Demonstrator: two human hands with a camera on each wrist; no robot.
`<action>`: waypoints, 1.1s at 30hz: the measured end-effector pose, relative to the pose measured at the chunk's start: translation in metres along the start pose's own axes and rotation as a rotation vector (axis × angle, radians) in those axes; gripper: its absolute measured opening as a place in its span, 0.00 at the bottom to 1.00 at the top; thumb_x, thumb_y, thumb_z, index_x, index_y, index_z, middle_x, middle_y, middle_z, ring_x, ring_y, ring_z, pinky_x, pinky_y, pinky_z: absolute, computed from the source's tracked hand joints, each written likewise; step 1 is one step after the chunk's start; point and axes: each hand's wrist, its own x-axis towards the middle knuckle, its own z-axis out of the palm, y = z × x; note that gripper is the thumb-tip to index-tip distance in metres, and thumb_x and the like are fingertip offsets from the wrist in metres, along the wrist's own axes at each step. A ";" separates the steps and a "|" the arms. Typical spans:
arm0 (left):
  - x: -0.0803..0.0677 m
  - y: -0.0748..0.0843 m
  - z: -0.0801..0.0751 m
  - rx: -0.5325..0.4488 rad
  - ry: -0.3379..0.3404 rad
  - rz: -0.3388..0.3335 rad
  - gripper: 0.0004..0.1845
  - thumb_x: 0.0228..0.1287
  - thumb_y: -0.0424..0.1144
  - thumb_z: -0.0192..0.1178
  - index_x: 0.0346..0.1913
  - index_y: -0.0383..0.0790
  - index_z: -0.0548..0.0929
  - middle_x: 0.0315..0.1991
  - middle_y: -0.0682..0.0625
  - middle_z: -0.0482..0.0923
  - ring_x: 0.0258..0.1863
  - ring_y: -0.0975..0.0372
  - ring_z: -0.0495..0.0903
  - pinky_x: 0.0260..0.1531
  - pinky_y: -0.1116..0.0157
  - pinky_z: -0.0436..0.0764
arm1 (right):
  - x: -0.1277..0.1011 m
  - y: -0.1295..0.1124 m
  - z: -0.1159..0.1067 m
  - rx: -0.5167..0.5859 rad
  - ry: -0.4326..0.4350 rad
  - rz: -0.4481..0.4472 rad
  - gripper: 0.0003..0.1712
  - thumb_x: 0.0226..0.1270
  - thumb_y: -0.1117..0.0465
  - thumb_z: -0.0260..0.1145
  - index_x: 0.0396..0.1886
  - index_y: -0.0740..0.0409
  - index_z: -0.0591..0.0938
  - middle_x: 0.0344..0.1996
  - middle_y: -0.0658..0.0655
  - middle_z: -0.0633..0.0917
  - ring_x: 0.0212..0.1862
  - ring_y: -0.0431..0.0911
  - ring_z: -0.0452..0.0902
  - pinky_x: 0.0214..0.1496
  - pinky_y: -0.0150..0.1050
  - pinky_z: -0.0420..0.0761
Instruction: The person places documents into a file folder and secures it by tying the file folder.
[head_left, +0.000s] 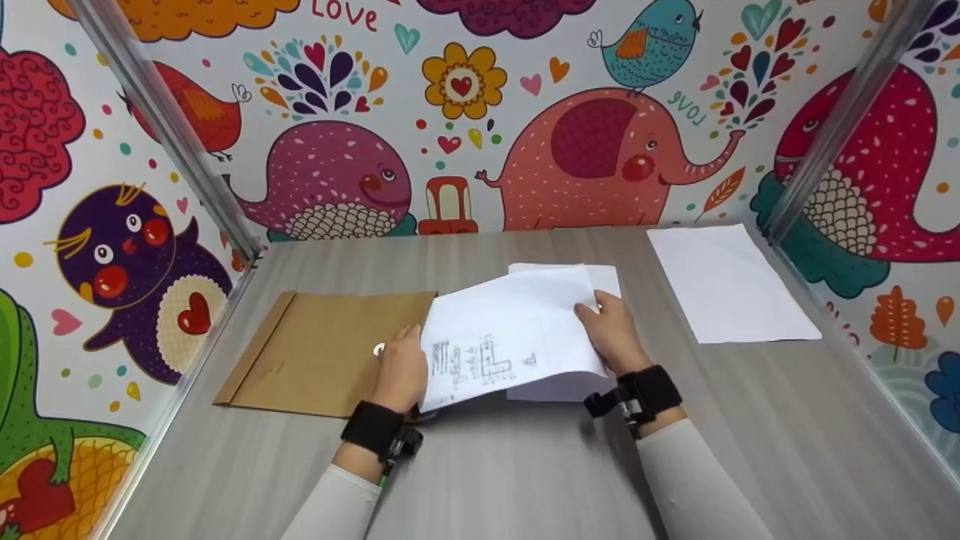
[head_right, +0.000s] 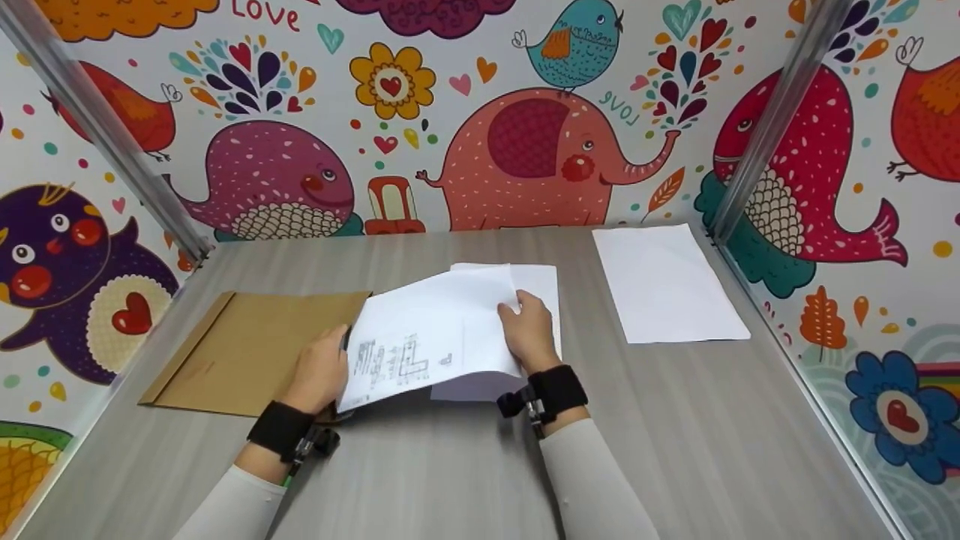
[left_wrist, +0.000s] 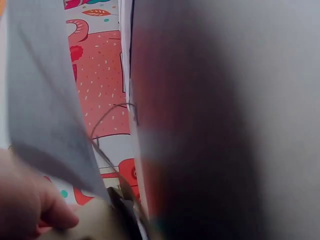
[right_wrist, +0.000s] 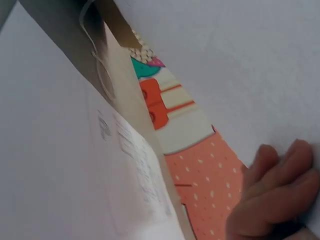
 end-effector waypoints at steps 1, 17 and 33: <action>0.000 0.000 0.000 -0.007 0.003 0.010 0.22 0.77 0.23 0.44 0.67 0.18 0.76 0.66 0.26 0.79 0.69 0.38 0.78 0.69 0.45 0.77 | -0.001 0.000 0.003 -0.003 0.014 -0.003 0.23 0.81 0.61 0.58 0.68 0.69 0.79 0.65 0.69 0.82 0.61 0.55 0.80 0.65 0.48 0.79; -0.008 0.015 -0.002 -0.038 0.039 0.125 0.20 0.75 0.21 0.46 0.63 0.17 0.78 0.59 0.26 0.82 0.63 0.38 0.82 0.65 0.47 0.81 | -0.034 0.002 0.086 0.125 -0.055 -0.064 0.25 0.80 0.61 0.58 0.71 0.63 0.78 0.58 0.64 0.88 0.51 0.52 0.85 0.57 0.45 0.83; -0.015 0.027 -0.002 -0.078 0.060 0.169 0.19 0.75 0.21 0.47 0.64 0.18 0.78 0.60 0.26 0.81 0.63 0.38 0.82 0.64 0.45 0.81 | -0.039 -0.001 0.093 0.178 -0.011 -0.063 0.25 0.78 0.66 0.54 0.70 0.68 0.76 0.63 0.66 0.85 0.60 0.54 0.83 0.64 0.46 0.80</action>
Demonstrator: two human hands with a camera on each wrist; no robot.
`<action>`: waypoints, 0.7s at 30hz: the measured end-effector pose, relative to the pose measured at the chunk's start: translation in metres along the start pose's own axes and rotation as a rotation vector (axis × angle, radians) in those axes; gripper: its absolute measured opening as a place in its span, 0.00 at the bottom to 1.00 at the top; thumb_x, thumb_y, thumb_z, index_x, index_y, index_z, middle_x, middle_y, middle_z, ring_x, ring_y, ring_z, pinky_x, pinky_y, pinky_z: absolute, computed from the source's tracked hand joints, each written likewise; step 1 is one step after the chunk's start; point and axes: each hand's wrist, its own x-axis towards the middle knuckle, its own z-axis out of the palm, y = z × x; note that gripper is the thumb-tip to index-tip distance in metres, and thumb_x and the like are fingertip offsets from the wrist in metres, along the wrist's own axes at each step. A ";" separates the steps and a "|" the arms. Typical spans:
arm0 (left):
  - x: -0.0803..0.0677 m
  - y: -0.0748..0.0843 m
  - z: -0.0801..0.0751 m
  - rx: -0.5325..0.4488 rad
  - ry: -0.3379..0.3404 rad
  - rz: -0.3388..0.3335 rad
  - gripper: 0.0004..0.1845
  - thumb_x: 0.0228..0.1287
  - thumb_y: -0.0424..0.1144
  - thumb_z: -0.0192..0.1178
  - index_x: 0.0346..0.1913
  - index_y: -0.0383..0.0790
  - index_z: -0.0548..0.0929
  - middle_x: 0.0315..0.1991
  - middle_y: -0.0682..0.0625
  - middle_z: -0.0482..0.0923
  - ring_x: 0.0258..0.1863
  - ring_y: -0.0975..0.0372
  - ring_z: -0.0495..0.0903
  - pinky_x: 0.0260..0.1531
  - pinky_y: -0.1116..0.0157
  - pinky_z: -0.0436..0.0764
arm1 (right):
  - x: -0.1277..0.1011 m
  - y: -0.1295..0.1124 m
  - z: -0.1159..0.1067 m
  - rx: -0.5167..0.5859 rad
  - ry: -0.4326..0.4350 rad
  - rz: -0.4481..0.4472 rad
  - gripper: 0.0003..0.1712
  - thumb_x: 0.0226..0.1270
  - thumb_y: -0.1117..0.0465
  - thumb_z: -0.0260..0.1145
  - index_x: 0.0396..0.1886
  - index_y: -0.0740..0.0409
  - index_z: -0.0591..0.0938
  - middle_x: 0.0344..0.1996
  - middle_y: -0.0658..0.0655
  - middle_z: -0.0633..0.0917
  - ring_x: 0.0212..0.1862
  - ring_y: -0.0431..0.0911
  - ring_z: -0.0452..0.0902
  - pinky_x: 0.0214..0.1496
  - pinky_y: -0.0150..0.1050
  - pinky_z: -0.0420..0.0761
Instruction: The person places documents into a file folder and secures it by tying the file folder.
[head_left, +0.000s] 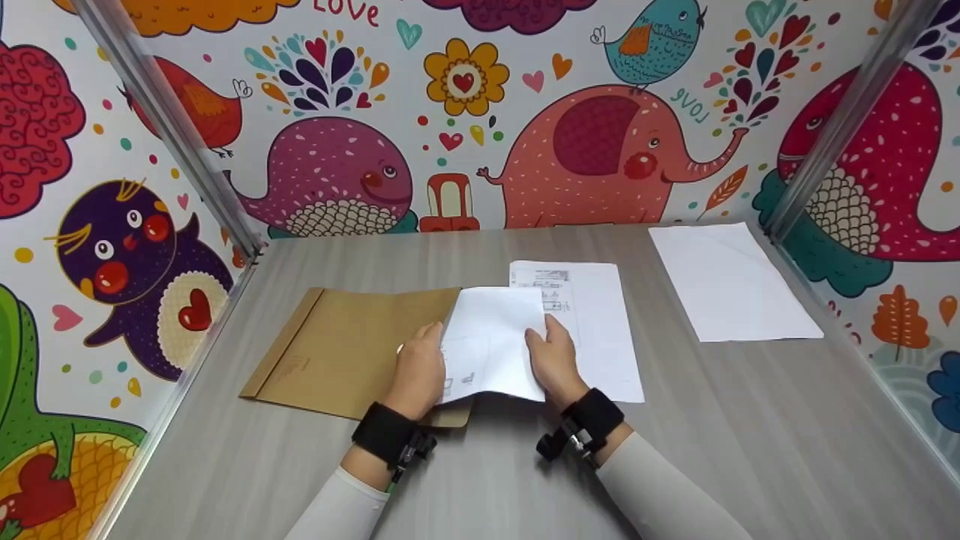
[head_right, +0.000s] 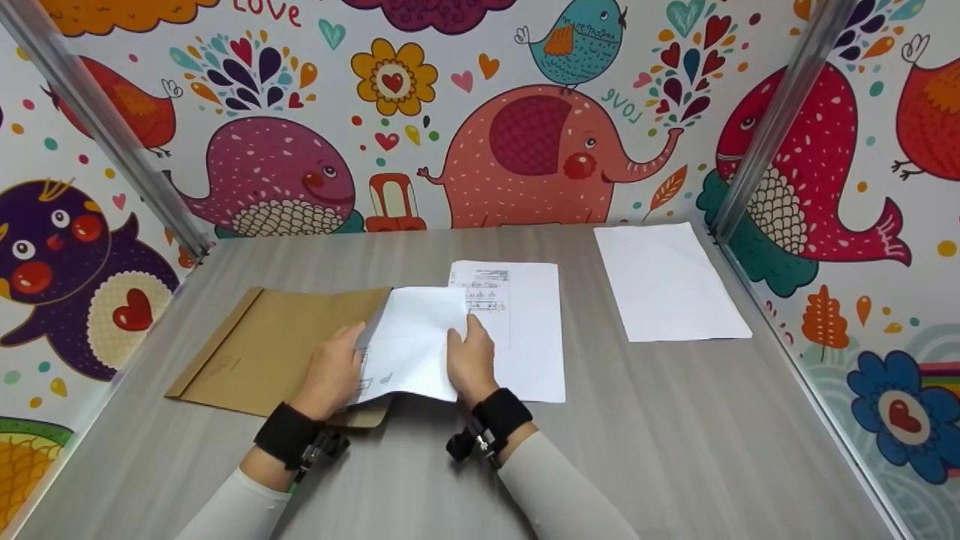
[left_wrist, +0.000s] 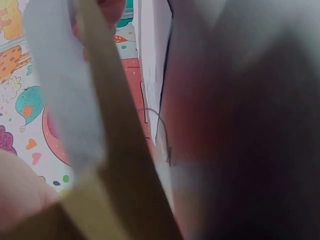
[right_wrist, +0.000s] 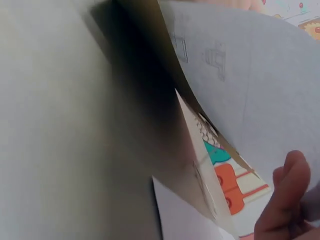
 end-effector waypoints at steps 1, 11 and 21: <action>0.000 0.000 0.000 0.008 -0.007 -0.001 0.19 0.76 0.21 0.47 0.64 0.18 0.78 0.61 0.26 0.81 0.63 0.38 0.82 0.64 0.45 0.82 | -0.001 0.001 0.002 0.019 -0.016 -0.003 0.25 0.78 0.67 0.53 0.71 0.69 0.75 0.62 0.67 0.85 0.58 0.53 0.84 0.61 0.43 0.81; 0.001 0.003 -0.001 0.036 0.007 0.022 0.18 0.75 0.20 0.49 0.63 0.18 0.78 0.59 0.26 0.82 0.61 0.38 0.83 0.61 0.44 0.83 | -0.010 0.003 0.015 0.075 -0.155 -0.050 0.30 0.74 0.71 0.55 0.74 0.69 0.71 0.65 0.69 0.82 0.61 0.56 0.83 0.65 0.48 0.81; 0.003 0.002 -0.010 -0.008 -0.063 -0.082 0.26 0.73 0.23 0.52 0.72 0.25 0.73 0.68 0.30 0.78 0.68 0.37 0.78 0.71 0.44 0.76 | -0.017 -0.002 0.018 -0.026 0.034 -0.026 0.26 0.65 0.69 0.56 0.63 0.66 0.81 0.57 0.64 0.88 0.58 0.55 0.84 0.63 0.49 0.81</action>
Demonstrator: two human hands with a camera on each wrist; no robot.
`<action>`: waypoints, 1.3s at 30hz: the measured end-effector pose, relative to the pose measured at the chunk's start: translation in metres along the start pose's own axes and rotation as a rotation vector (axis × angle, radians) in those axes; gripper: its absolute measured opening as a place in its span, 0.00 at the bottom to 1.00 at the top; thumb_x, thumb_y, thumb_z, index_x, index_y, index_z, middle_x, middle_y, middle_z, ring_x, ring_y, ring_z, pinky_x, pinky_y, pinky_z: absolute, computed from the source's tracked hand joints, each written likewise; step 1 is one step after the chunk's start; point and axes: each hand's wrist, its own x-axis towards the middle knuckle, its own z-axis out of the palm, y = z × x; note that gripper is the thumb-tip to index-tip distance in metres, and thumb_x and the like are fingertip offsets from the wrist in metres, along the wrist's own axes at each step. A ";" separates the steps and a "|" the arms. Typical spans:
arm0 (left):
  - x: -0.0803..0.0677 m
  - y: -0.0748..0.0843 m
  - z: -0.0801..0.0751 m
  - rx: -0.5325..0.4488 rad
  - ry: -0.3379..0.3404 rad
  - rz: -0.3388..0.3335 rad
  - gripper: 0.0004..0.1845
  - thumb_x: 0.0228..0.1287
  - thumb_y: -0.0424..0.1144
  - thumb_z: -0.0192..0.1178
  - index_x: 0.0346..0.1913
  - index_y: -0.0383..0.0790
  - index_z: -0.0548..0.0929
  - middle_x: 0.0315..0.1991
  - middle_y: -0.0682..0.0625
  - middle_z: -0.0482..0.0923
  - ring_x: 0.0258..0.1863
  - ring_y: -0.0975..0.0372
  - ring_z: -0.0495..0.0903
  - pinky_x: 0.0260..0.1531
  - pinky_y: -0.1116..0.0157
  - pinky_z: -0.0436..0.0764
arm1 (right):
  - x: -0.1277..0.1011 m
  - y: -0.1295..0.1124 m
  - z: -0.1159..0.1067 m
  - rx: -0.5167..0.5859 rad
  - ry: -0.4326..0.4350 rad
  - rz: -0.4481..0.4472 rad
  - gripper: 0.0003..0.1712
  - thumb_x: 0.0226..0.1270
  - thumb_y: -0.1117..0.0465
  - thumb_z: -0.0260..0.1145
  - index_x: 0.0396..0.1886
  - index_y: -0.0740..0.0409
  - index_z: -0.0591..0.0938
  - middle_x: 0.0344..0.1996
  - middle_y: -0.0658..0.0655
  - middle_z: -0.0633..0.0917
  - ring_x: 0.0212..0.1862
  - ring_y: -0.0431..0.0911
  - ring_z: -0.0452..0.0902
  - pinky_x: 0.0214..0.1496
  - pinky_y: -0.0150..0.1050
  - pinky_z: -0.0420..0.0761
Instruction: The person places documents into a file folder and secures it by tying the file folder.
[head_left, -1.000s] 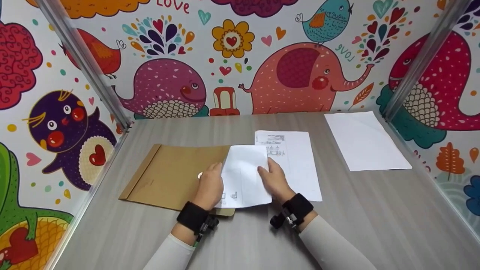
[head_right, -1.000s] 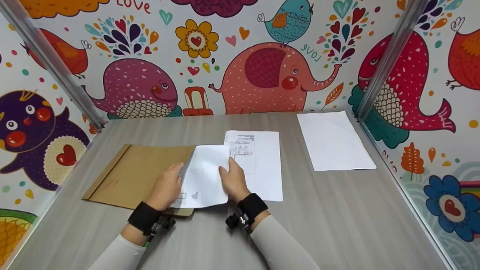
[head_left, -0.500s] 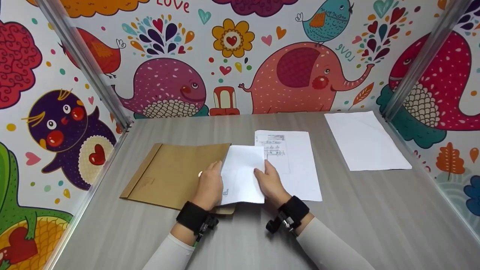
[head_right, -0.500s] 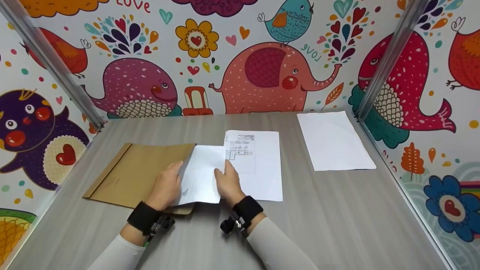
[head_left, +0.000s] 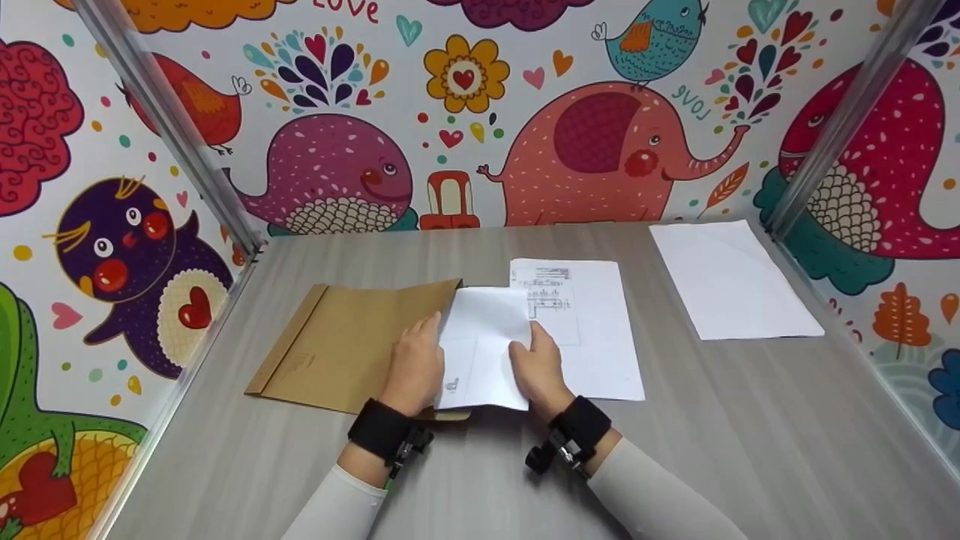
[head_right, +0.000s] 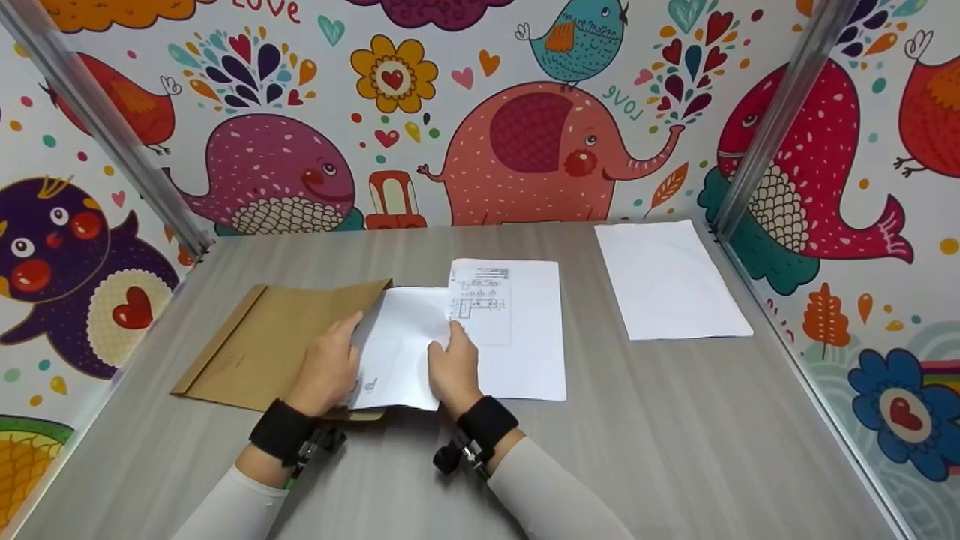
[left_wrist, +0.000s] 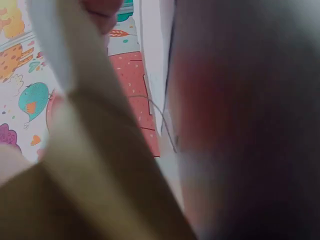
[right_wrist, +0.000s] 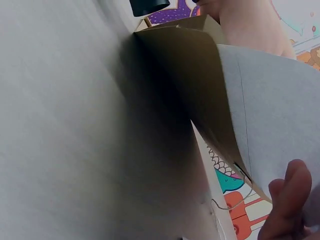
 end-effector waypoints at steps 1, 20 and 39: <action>0.000 0.001 -0.002 -0.001 -0.044 -0.026 0.29 0.72 0.24 0.53 0.75 0.26 0.71 0.70 0.31 0.77 0.70 0.38 0.76 0.72 0.43 0.74 | 0.000 0.000 0.000 0.000 0.008 -0.004 0.26 0.66 0.69 0.56 0.63 0.66 0.81 0.57 0.64 0.88 0.58 0.55 0.84 0.63 0.49 0.81; -0.001 0.004 0.003 0.005 -0.043 0.065 0.27 0.66 0.16 0.51 0.69 0.22 0.77 0.68 0.28 0.78 0.69 0.38 0.78 0.69 0.40 0.76 | -0.003 0.005 0.007 0.101 -0.218 -0.004 0.31 0.73 0.67 0.60 0.74 0.68 0.70 0.63 0.70 0.82 0.57 0.54 0.84 0.59 0.44 0.84; -0.012 0.029 0.000 0.102 0.046 0.093 0.25 0.69 0.18 0.52 0.68 0.27 0.79 0.68 0.32 0.79 0.70 0.37 0.77 0.65 0.28 0.72 | 0.001 -0.001 -0.003 -0.287 -0.012 -0.229 0.08 0.59 0.65 0.75 0.36 0.63 0.85 0.20 0.46 0.78 0.24 0.39 0.71 0.30 0.33 0.74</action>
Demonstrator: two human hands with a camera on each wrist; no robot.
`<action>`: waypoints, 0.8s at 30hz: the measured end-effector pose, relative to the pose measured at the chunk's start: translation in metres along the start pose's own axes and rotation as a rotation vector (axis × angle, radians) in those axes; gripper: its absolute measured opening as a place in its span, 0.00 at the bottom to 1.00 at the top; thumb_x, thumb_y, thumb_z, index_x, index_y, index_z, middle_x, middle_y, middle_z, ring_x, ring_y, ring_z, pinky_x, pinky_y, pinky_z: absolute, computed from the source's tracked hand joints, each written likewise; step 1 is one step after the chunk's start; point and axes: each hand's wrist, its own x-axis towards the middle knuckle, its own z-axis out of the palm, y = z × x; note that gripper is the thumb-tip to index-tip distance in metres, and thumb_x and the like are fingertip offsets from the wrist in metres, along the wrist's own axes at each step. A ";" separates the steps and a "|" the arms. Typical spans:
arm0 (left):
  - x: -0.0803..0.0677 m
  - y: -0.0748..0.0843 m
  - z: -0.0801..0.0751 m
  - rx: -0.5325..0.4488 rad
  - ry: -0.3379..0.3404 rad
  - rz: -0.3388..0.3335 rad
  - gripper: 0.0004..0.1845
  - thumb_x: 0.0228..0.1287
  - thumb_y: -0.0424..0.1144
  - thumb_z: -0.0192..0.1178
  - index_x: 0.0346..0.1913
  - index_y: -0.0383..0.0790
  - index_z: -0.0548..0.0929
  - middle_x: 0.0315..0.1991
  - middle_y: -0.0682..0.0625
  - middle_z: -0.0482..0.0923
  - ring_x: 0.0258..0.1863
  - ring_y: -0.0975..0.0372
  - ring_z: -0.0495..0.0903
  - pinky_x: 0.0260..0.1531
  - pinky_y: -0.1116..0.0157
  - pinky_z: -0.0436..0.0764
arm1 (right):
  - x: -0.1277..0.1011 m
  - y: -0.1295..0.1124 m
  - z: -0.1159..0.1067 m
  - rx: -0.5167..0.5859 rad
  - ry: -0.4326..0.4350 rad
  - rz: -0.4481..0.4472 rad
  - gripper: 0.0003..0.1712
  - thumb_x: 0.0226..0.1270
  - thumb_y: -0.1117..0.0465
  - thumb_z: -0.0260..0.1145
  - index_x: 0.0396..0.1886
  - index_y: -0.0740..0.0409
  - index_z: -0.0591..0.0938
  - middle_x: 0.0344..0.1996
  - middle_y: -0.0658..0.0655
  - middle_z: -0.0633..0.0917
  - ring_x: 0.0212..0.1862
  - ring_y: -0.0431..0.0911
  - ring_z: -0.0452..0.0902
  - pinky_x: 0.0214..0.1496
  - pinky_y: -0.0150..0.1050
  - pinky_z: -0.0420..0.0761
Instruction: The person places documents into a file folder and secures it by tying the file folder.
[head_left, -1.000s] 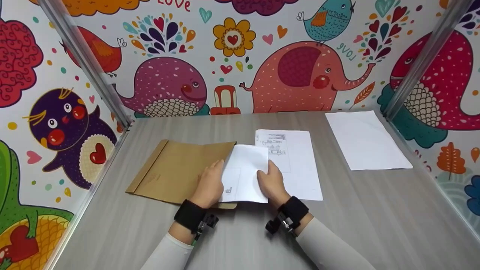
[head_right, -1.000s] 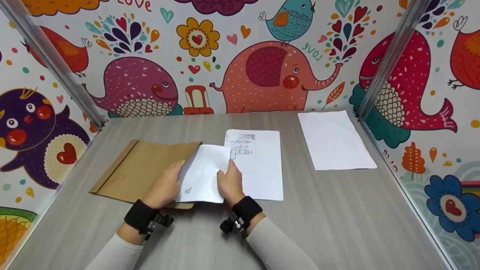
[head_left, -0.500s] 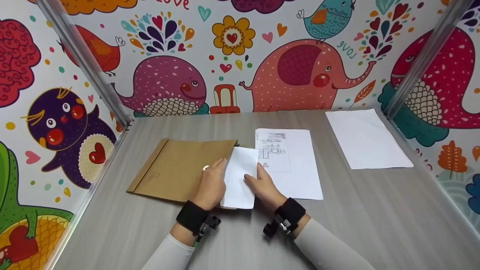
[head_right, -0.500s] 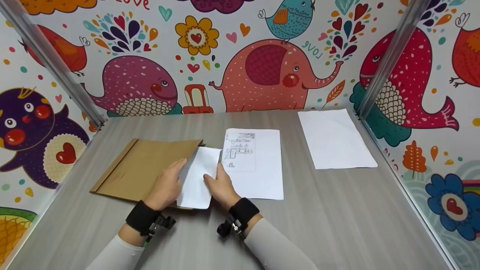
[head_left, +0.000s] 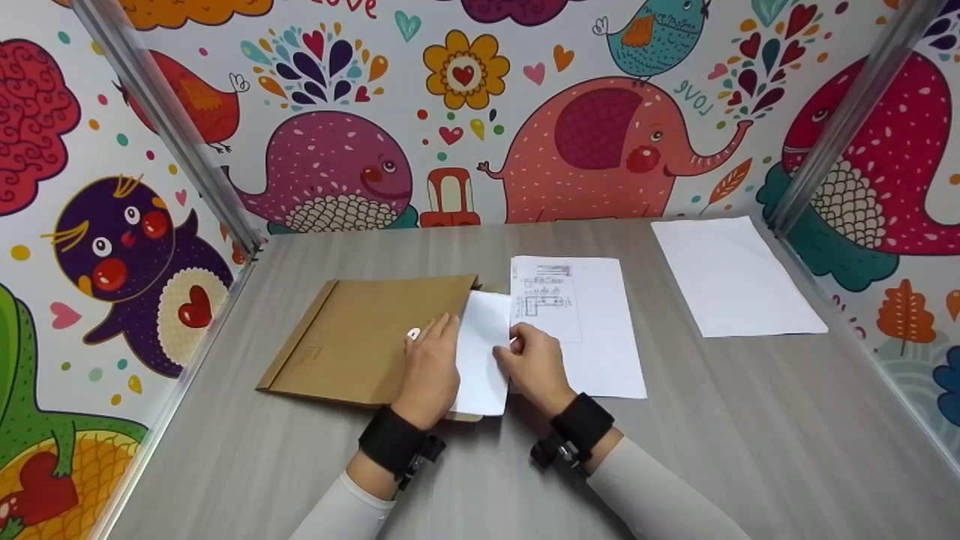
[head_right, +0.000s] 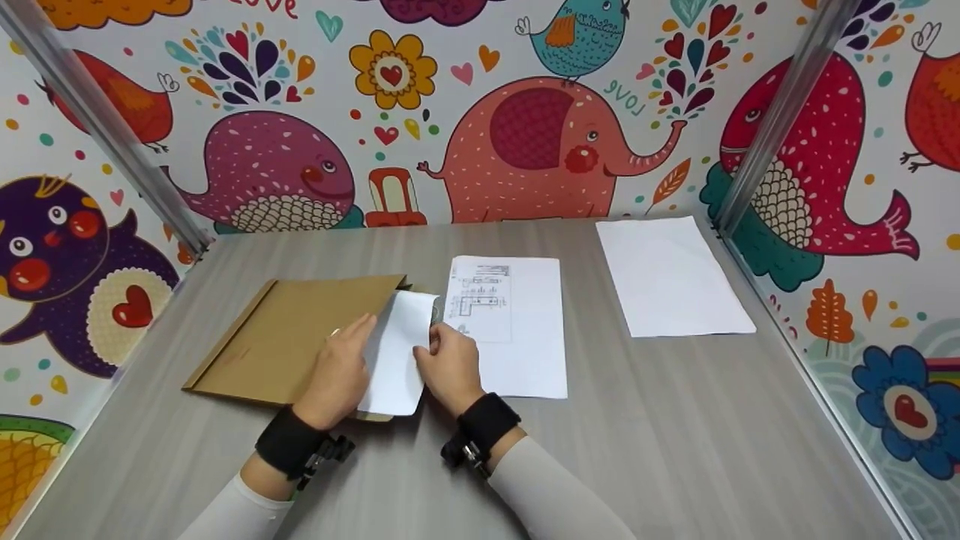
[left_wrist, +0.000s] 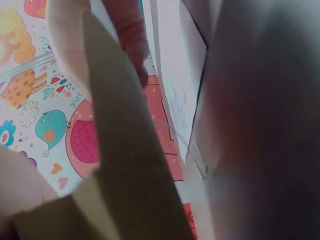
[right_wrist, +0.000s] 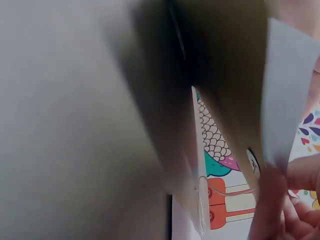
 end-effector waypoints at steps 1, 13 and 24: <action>0.000 0.000 0.000 0.006 0.001 -0.001 0.25 0.70 0.18 0.51 0.68 0.27 0.79 0.68 0.32 0.79 0.70 0.37 0.77 0.65 0.28 0.72 | 0.000 0.000 0.000 -0.012 0.021 -0.018 0.10 0.59 0.64 0.76 0.38 0.63 0.85 0.20 0.47 0.78 0.25 0.39 0.72 0.32 0.33 0.74; -0.003 0.003 0.004 0.016 0.011 0.026 0.27 0.66 0.17 0.53 0.68 0.27 0.79 0.67 0.32 0.80 0.69 0.37 0.78 0.64 0.26 0.71 | 0.000 0.006 0.002 0.084 0.065 0.036 0.07 0.64 0.65 0.74 0.31 0.59 0.82 0.18 0.46 0.80 0.23 0.37 0.72 0.29 0.31 0.73; -0.006 0.008 0.008 0.016 0.011 0.037 0.26 0.68 0.18 0.53 0.67 0.27 0.80 0.67 0.32 0.81 0.68 0.37 0.79 0.65 0.27 0.72 | 0.000 0.002 -0.001 0.085 0.027 0.046 0.10 0.58 0.65 0.77 0.36 0.63 0.85 0.20 0.51 0.87 0.21 0.36 0.78 0.25 0.30 0.79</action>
